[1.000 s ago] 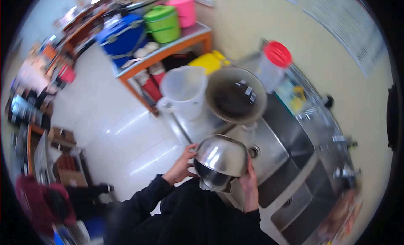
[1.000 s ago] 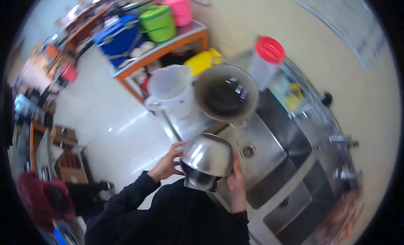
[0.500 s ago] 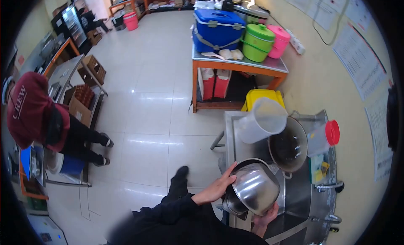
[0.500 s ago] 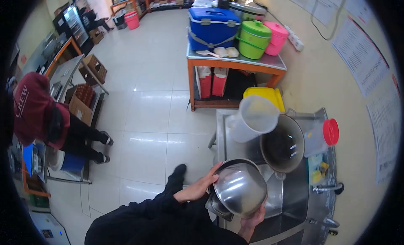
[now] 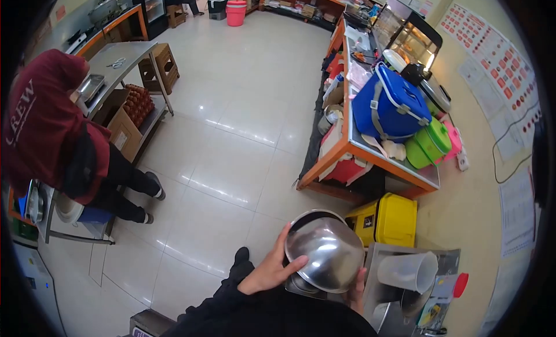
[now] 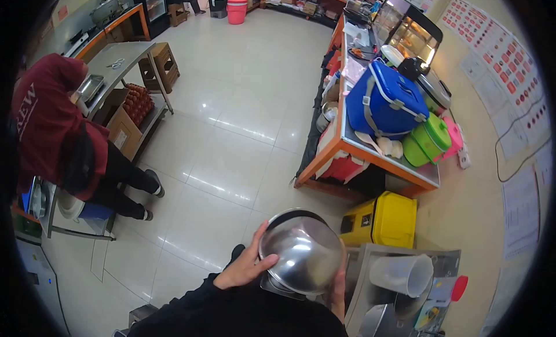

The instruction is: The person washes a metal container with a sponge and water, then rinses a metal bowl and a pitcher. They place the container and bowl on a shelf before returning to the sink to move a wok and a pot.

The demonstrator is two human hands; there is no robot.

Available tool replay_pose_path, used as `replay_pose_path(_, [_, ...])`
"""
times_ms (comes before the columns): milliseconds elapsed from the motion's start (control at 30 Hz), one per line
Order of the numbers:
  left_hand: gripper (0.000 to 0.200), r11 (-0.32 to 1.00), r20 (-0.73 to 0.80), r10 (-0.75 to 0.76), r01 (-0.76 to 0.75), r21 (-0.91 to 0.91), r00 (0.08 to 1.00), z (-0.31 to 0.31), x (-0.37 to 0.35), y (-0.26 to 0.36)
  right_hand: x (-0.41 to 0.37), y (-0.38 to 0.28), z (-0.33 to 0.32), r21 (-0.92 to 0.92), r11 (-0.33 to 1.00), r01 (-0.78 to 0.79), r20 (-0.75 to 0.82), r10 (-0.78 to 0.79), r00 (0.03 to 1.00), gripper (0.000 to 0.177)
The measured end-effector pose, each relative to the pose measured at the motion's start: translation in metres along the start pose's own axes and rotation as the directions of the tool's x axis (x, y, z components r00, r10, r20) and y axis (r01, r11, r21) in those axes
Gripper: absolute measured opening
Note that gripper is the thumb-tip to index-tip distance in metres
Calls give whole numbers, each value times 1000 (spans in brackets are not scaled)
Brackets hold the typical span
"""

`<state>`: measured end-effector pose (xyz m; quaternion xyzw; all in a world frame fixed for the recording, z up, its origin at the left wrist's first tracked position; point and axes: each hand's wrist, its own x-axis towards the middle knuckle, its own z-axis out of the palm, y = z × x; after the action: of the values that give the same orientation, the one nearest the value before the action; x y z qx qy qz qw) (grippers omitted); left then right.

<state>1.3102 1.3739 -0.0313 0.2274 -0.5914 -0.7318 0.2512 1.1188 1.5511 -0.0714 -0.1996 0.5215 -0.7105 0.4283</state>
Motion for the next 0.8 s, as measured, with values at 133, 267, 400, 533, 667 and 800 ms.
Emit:
replay_pose_path(133, [93,999,-7,-32,32,28,999,-59,52,13,85,-9,52,-8,1000,-9,169,10,986,81])
replay_pose_path(267, [93,998,21,-54,54,8,998,-93,126,6,174,-25,90,7,998,-68,131,66,989,99])
replay_pose_path(400, [94,996,35,-79,78,34,996,-120,218,-5,265,-20,83,73,994,-87,101,79,992,99])
replay_pose_path(533, [90,993,-15,-46,48,106,999,-146,316,-6,378,-35,87,106,991,-84,131,70,989,101])
replay_pose_path(667, [86,994,-91,-72,79,81,993,-175,394,12,475,-49,99,95,993,-76,168,59,984,100])
replay_pose_path(800, [84,994,-205,-87,100,55,975,-202,480,26,568,-57,117,189,976,-111,206,71,976,89])
